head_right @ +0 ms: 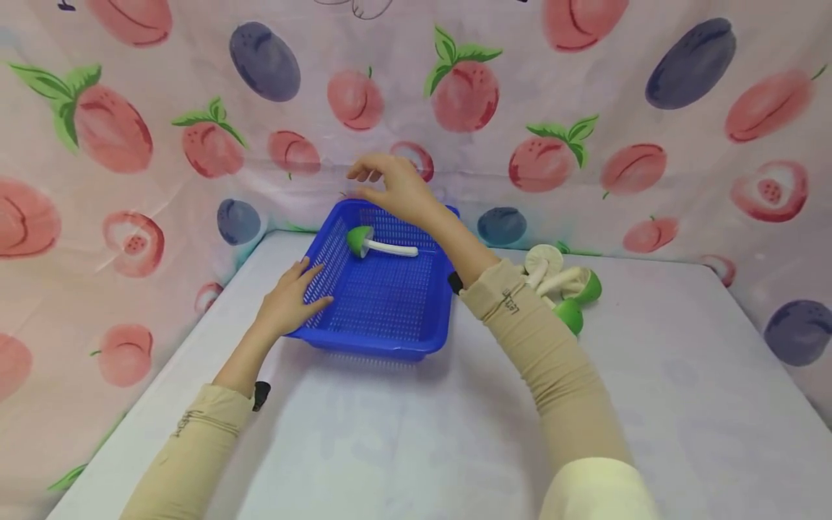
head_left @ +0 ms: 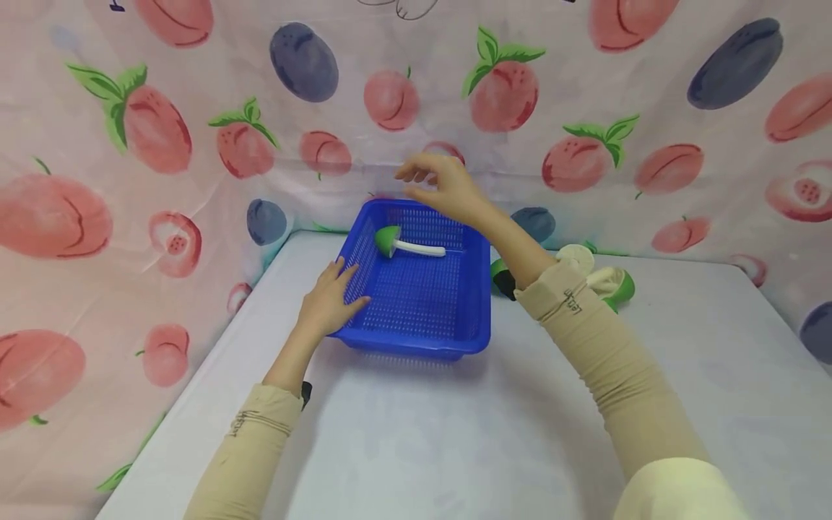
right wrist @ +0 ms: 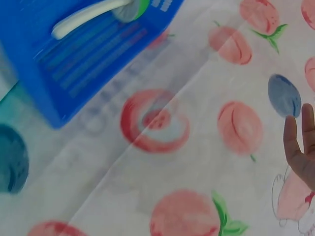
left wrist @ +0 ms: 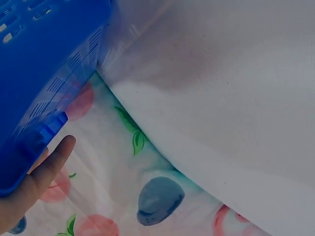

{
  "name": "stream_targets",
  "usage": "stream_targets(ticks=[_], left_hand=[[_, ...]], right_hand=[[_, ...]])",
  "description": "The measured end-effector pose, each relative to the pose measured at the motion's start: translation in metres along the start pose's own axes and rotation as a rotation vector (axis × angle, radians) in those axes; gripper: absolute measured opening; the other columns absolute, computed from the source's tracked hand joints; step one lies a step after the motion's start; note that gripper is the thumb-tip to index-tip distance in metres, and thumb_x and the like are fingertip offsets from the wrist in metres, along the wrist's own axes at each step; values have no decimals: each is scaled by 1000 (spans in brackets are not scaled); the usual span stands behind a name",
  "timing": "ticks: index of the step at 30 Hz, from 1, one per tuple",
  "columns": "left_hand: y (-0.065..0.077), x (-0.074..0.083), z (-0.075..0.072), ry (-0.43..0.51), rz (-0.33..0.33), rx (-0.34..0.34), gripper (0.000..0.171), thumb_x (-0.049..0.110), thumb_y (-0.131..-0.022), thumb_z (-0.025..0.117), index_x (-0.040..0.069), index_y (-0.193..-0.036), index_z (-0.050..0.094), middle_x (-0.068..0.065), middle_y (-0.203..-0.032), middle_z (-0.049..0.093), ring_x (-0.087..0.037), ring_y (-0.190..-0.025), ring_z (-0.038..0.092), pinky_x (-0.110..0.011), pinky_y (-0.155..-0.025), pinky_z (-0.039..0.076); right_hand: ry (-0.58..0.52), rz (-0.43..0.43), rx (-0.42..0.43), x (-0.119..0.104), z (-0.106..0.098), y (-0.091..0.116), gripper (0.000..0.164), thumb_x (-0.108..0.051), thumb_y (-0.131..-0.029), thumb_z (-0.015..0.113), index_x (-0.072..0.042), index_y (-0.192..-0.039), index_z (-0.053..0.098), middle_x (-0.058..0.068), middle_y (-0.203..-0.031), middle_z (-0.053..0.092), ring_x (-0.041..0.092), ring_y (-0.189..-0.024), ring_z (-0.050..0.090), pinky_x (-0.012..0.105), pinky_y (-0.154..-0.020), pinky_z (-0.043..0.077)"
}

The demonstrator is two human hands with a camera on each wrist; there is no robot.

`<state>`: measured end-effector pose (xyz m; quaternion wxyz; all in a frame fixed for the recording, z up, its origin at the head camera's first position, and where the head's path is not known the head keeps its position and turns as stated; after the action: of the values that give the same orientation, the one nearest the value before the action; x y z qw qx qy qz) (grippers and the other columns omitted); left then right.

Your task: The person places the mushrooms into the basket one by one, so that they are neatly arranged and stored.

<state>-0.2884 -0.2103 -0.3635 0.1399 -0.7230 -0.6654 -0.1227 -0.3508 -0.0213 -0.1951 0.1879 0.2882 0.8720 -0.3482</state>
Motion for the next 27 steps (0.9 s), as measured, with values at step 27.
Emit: stream_targets(ticks=[27], left_hand=[[-1, 1, 2, -3, 1, 2, 69, 40, -92, 55, 8, -148, 30, -21, -157, 15, -40, -145, 12, -69, -101, 29]], right_hand=[[201, 182, -33, 49, -59, 91, 21, -4, -86, 65, 1, -106, 64, 18, -107, 65, 31, -100, 58, 47, -91, 48]])
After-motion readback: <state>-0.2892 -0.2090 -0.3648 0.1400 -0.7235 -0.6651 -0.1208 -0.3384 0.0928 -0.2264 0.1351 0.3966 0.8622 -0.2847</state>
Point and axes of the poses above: each hand's wrist, its own y-axis away from the middle knuckle, its own z-axis out of the palm, x = y × z, the point moved 6 cm from there along -y, towards the middle knuckle
